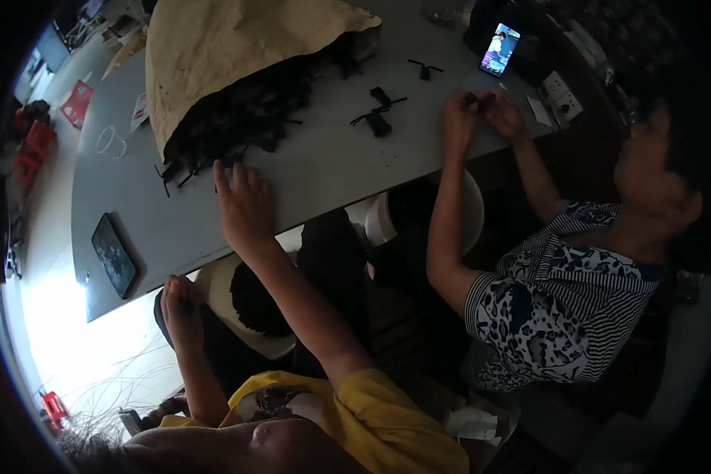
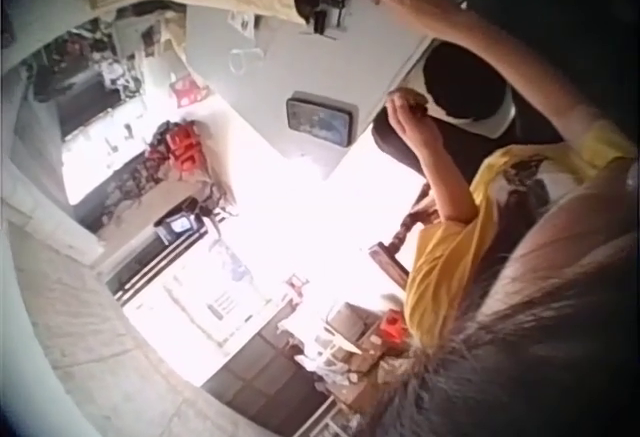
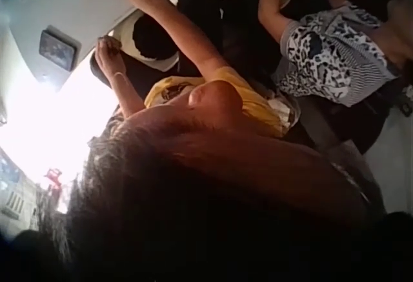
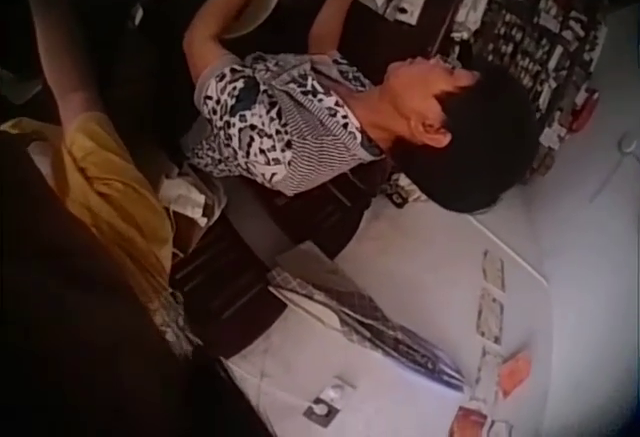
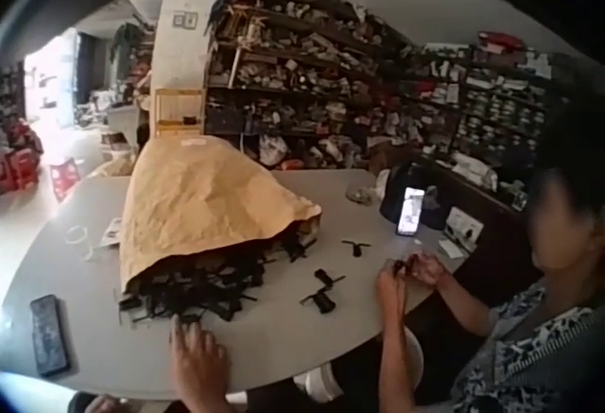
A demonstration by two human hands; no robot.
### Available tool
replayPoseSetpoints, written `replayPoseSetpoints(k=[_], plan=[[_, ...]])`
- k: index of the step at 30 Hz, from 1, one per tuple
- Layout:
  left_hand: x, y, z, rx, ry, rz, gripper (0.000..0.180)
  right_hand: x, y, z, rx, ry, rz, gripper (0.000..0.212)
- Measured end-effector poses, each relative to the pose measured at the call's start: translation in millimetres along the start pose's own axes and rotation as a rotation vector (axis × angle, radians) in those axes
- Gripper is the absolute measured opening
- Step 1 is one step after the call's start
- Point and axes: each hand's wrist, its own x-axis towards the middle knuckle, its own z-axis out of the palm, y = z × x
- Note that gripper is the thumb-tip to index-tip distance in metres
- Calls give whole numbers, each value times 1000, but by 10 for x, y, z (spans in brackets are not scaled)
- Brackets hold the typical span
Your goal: Assembling small black plastic components by hand at a table workstation.
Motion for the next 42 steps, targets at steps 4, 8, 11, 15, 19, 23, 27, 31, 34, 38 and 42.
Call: replayPoseSetpoints(k=[4,8,11,15,19,23,27,31,34,38,42], plan=[[-10,-41,43,-38,-105,-2,24,142,68,-5,-83,158,-26,44],[-48,-15,63,-76,-171,-1,20,142,68,50,-78,169,-51,31],[-54,14,85,-75,-94,-62,13,97,64,12,4,83,-22,22],[-54,52,148,-38,-108,-30,13,41,-3,-82,396,292,29,29],[-38,51,204,107,-34,48,22,-134,-145,-253,769,157,-23,21],[16,-87,170,559,68,459,26,-304,-285,-188,1138,-116,-127,14],[-46,-60,150,524,107,420,23,-325,-313,-257,1120,-185,-102,12],[-52,-5,127,417,133,289,23,-381,-319,-186,901,19,-214,24],[-42,-23,64,392,120,309,25,-394,-337,-171,889,-17,-209,31],[-50,-2,52,433,81,382,25,-380,-342,-224,860,-60,-231,33],[-60,31,74,396,64,304,26,-373,-321,-316,835,-348,-236,30]])
